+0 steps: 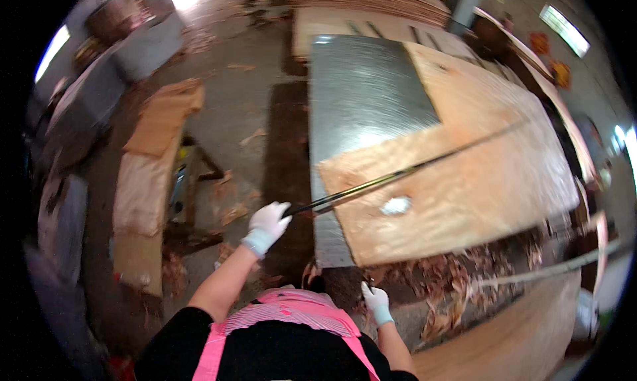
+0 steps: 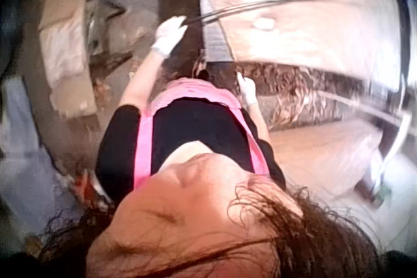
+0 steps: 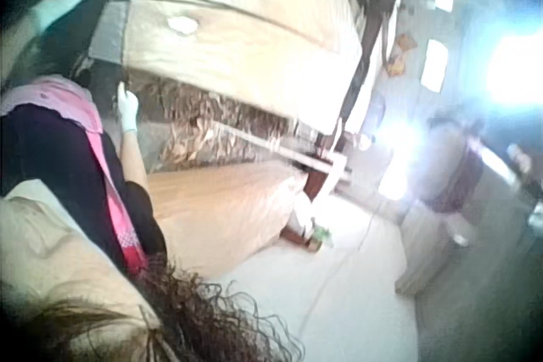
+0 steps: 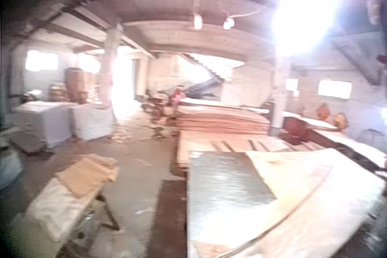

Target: The person handles large, thin sheets of wood veneer on a metal table, applying adhesive strips to repair cracks and then stacking the sheets on a nearby pile.

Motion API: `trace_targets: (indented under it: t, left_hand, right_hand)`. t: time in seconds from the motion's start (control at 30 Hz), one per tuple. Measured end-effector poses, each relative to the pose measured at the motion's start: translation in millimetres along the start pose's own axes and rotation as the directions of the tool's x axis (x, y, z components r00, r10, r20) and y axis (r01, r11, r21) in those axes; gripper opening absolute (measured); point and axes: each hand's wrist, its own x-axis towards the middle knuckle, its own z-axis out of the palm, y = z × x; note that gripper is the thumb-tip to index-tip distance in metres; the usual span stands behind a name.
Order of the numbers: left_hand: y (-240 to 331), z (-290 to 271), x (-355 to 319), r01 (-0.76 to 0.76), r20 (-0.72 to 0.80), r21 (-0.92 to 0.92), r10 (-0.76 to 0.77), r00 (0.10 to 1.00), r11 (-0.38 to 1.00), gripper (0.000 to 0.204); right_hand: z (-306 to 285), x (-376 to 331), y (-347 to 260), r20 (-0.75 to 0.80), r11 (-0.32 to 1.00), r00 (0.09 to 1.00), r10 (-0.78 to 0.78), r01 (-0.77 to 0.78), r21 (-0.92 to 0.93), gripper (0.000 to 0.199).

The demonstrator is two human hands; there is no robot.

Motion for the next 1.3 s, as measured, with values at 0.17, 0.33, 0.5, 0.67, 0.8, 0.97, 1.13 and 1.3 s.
trace_targets:
  t: [0.17, 0.33, 0.5, 0.67, 0.8, 0.97, 1.13, 1.3]
  left_hand:
    - [17, -36, 40, -0.126, -0.292, -0.073, 0.099, 0.951, 0.989, 0.029]
    - [-81, -21, -25, 0.092, -0.365, -0.245, -0.18, 0.913, 0.965, 0.033]
    - [-211, -52, -88, 0.553, -0.33, -0.405, -0.681, 0.654, 0.728, 0.034]
    - [-343, -97, -116, 0.711, -0.494, -0.377, -0.778, 0.388, 0.594, 0.033]
    - [-448, -118, -101, 0.722, -0.537, -0.337, -0.753, 0.38, 0.604, 0.038]
    - [-498, -149, -36, 0.78, -0.443, -0.23, -0.776, 0.449, 0.583, 0.054]
    - [-510, -160, -5, 0.836, -0.33, 0.142, -0.771, 0.545, 0.53, 0.086]
    - [-531, -167, 8, 0.738, -0.159, 0.16, -0.721, 0.675, 0.655, 0.058]
  right_hand:
    - [18, 30, -7, 0.075, 0.986, 0.984, -0.162, 0.165, -0.022, 0.045]
    - [81, 30, -53, 0.28, 0.95, 0.908, -0.312, 0.289, 0.122, 0.037]
    - [132, 39, -108, 0.336, 0.969, 0.912, -0.236, 0.194, 0.153, 0.032]
    - [218, 27, -160, 0.285, 0.983, 0.943, -0.17, 0.144, 0.112, 0.029]
    - [294, 7, -196, 0.301, 0.99, 0.948, -0.108, 0.128, -0.05, 0.028]
    - [343, 10, -189, 0.321, 0.995, 0.944, -0.075, 0.094, -0.045, 0.025]
    - [362, 9, -183, 0.225, 0.992, 0.974, -0.004, 0.032, -0.123, 0.026]
    - [372, 14, -189, 0.248, 0.995, 0.968, -0.044, 0.064, -0.075, 0.027]
